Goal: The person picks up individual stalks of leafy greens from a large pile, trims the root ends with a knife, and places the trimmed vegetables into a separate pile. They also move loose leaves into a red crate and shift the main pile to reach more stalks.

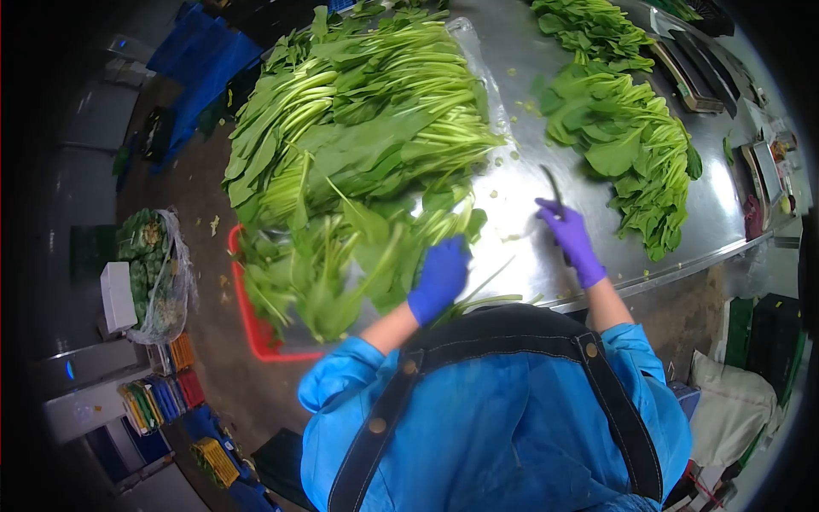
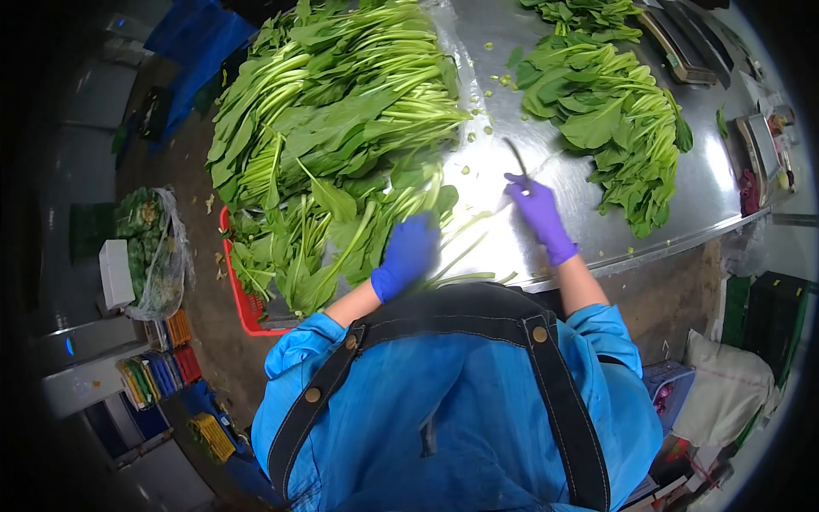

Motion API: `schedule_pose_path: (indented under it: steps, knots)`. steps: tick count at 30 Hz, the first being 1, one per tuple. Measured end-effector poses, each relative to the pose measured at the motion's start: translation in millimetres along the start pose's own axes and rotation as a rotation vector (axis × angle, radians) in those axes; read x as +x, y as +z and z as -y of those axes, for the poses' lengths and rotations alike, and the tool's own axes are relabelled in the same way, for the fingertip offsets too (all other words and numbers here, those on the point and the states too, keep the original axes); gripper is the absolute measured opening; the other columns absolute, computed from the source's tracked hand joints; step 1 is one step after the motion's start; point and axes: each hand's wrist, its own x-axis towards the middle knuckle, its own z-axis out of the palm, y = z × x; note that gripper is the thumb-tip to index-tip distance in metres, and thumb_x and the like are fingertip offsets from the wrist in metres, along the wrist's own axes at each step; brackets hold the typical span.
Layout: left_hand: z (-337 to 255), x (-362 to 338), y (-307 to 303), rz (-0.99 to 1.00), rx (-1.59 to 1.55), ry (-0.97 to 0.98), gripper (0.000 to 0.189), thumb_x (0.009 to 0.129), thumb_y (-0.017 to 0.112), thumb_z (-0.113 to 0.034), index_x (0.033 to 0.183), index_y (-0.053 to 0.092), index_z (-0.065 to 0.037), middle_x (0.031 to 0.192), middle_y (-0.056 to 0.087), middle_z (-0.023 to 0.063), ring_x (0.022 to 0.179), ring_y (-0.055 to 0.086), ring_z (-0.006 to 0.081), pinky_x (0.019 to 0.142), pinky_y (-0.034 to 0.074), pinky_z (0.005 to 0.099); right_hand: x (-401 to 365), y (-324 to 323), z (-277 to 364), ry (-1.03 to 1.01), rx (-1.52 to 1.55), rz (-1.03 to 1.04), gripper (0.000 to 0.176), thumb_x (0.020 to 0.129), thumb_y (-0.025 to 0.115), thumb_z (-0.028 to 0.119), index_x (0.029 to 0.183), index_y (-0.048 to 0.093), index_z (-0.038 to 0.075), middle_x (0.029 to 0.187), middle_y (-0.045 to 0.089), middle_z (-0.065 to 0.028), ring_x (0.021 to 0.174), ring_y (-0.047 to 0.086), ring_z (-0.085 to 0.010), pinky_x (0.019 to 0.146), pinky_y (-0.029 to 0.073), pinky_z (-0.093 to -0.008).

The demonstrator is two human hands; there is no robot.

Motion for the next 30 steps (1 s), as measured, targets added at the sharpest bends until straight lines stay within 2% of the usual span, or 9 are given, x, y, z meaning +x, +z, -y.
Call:
schedule_pose_path:
  steps: [2, 3, 9, 14, 19, 22, 24, 27, 30]
  knots:
    - [8.1, -13.7, 2.8, 0.004, -0.098, 0.089, 0.025, 0.074, 0.059, -0.016, 0.096, 0.059, -0.004, 0.096, 0.054, 0.0152, 0.084, 0.052, 0.0316, 0.071, 0.042, 0.0425, 5.2, 37.3, -25.6, -0.128, 0.079, 0.081, 0.036, 0.086, 0.061, 0.020, 0.116, 0.058, 0.001, 0.105, 0.064, -0.0085, 0.090, 0.060, -0.0121, 0.074, 0.049, -0.0249]
    - [7.5, -15.8, -7.1, 0.007, -0.201, 0.183, 0.026, 0.076, 0.059, -0.020, 0.097, 0.059, -0.005, 0.097, 0.055, 0.0148, 0.086, 0.053, 0.0329, 0.073, 0.044, 0.0425, 2.6, 54.7, -31.2, -0.116, 0.206, 0.159, 0.038, 0.085, 0.062, 0.022, 0.119, 0.058, 0.005, 0.112, 0.062, -0.0085, 0.075, 0.057, -0.0101, 0.073, 0.048, -0.0252]
    - [16.1, 28.8, -34.8, -0.032, -0.301, -0.020, 0.029, 0.074, 0.062, -0.022, 0.098, 0.059, -0.005, 0.096, 0.057, 0.0147, 0.090, 0.053, 0.0325, 0.079, 0.043, 0.0424, -19.1, 82.9, -36.3, -0.127, 0.129, 0.227, 0.036, 0.085, 0.061, 0.020, 0.119, 0.058, 0.008, 0.099, 0.065, -0.0051, 0.069, 0.055, -0.0081, 0.065, 0.047, -0.0231]
    - [-0.9, 44.4, -3.5, -0.069, -0.140, 0.066, 0.032, 0.073, 0.064, -0.020, 0.100, 0.058, -0.004, 0.094, 0.056, 0.0147, 0.089, 0.052, 0.0325, 0.080, 0.042, 0.0428, -14.7, 69.7, -57.6, 0.018, 0.296, 0.119, 0.031, 0.085, 0.060, 0.018, 0.115, 0.061, 0.009, 0.076, 0.058, 0.0032, 0.052, 0.040, -0.0010, 0.046, 0.034, -0.0162]
    - [-1.2, 41.6, -1.1, -0.196, -0.104, 0.135, 0.040, 0.071, 0.065, -0.016, 0.107, 0.056, -0.002, 0.093, 0.057, 0.0145, 0.088, 0.053, 0.0338, 0.080, 0.042, 0.0421, -16.8, 44.5, -62.0, 0.131, 0.315, 0.006, 0.029, 0.085, 0.061, 0.018, 0.112, 0.063, 0.007, 0.076, 0.060, 0.0024, 0.053, 0.041, -0.0012, 0.047, 0.035, -0.0166]
    - [4.8, 30.8, 4.0, -0.212, -0.415, 0.161, 0.042, 0.075, 0.063, -0.014, 0.113, 0.053, 0.000, 0.092, 0.059, 0.0133, 0.087, 0.057, 0.0286, 0.079, 0.044, 0.0393, -23.1, 34.2, -52.2, 0.021, 0.183, -0.069, 0.029, 0.086, 0.058, 0.017, 0.113, 0.062, 0.007, 0.080, 0.065, -0.0020, 0.058, 0.049, -0.0055, 0.052, 0.040, -0.0197]
    - [5.6, 20.7, 8.4, 0.142, -1.027, -0.115, 0.038, 0.081, 0.061, -0.016, 0.116, 0.054, 0.000, 0.095, 0.062, 0.0119, 0.089, 0.060, 0.0207, 0.077, 0.046, 0.0354, -32.2, 33.4, -33.7, -0.015, 0.128, -0.043, 0.029, 0.086, 0.057, 0.017, 0.113, 0.062, 0.007, 0.078, 0.064, -0.0025, 0.059, 0.051, -0.0066, 0.054, 0.042, -0.0213]
    - [-6.4, 17.4, -11.8, 0.347, -1.299, -0.206, 0.035, 0.085, 0.060, -0.022, 0.112, 0.057, -0.001, 0.100, 0.062, 0.0109, 0.091, 0.059, 0.0153, 0.077, 0.047, 0.0316, -32.9, 38.8, -33.6, -0.140, 0.023, 0.006, 0.029, 0.086, 0.057, 0.017, 0.114, 0.062, 0.009, 0.075, 0.064, -0.0047, 0.059, 0.055, -0.0091, 0.057, 0.045, -0.0239]
    - [-21.8, 25.9, -39.5, 0.355, -1.030, -0.208, 0.037, 0.085, 0.062, -0.025, 0.113, 0.058, -0.002, 0.098, 0.063, 0.0123, 0.088, 0.060, 0.0166, 0.077, 0.047, 0.0305, -35.4, 40.5, -30.1, -0.270, -0.155, 0.023, 0.030, 0.085, 0.058, 0.016, 0.115, 0.062, 0.012, 0.074, 0.064, -0.0083, 0.059, 0.058, -0.0133, 0.058, 0.047, -0.0257]
